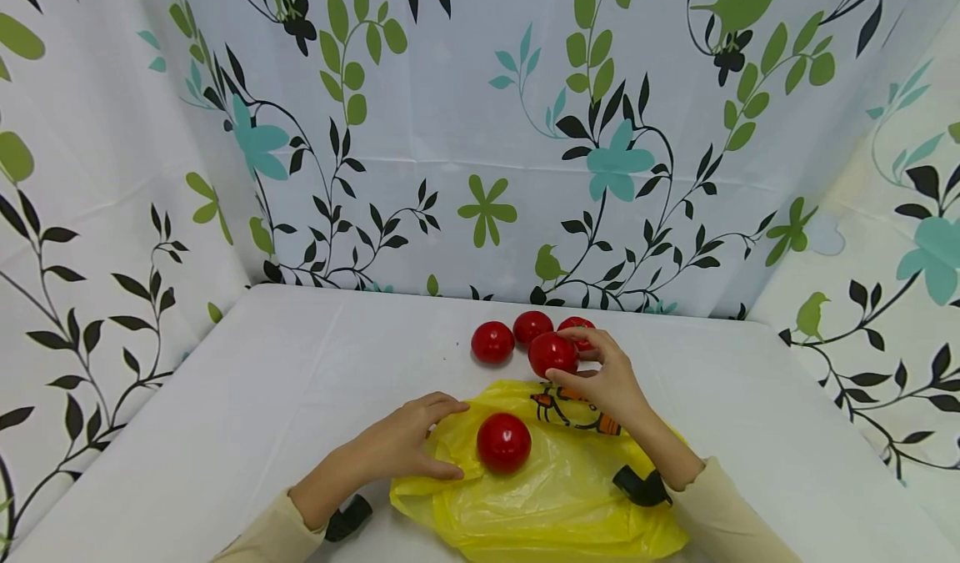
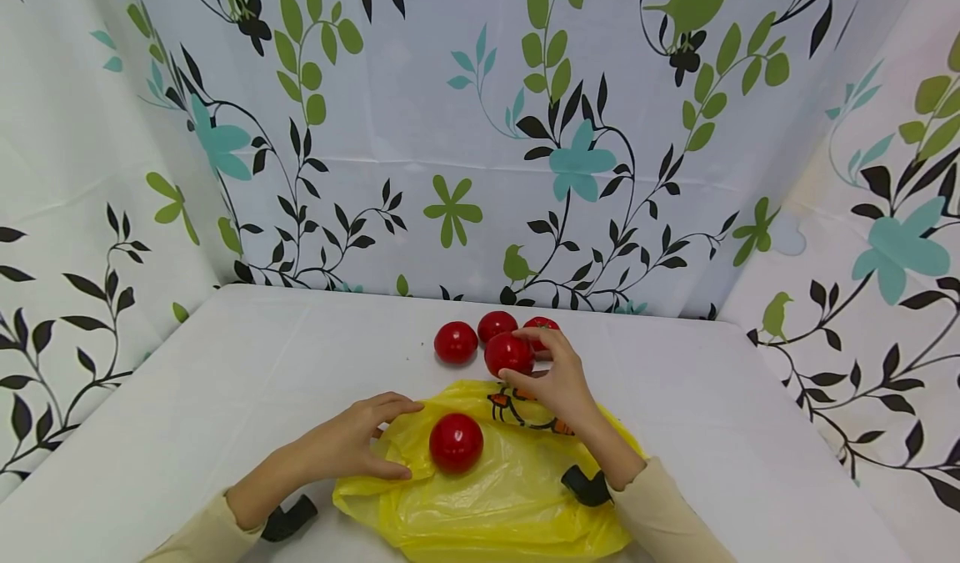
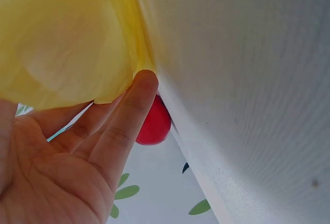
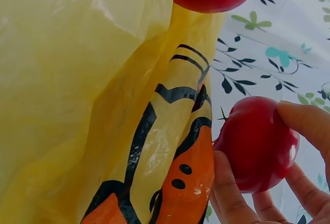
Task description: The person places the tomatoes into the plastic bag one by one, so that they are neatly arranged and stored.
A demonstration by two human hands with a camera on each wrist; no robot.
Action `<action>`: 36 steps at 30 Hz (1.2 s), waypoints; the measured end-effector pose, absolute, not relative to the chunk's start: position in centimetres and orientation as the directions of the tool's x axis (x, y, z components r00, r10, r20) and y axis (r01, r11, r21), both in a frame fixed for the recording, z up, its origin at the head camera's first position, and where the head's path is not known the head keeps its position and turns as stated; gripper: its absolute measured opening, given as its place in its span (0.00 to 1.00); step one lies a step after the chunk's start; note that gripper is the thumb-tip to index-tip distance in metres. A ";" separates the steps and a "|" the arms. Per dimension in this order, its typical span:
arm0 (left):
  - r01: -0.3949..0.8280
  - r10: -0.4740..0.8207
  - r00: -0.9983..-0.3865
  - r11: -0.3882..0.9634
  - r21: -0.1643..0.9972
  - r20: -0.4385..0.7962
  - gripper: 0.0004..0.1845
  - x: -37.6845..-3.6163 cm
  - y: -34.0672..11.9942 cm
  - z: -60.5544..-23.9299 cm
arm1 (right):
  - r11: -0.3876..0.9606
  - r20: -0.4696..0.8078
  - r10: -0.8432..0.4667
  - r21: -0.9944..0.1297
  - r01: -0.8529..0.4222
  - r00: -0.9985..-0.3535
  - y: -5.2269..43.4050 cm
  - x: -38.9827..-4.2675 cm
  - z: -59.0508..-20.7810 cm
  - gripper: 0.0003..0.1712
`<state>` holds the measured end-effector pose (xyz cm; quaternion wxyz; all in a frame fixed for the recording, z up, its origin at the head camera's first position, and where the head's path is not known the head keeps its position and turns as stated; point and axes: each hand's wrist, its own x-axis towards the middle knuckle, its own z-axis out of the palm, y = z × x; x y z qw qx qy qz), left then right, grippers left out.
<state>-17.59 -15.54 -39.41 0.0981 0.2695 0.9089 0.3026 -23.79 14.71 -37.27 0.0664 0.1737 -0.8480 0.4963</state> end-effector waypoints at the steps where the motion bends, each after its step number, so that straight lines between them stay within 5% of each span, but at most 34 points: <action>1: 0.429 0.548 -0.836 0.673 0.603 -0.017 0.42 -17.6 -15.5 -39.4 | 0.445 0.289 -0.232 -0.818 -0.365 -0.929 14.7 -23.7 -37.2 0.31; 36: 0.447 0.553 -0.833 0.670 0.593 0.005 0.42 -17.6 -15.5 -39.7 | 0.438 0.239 -0.339 -0.816 -0.377 -0.910 15.3 -21.1 -37.2 0.30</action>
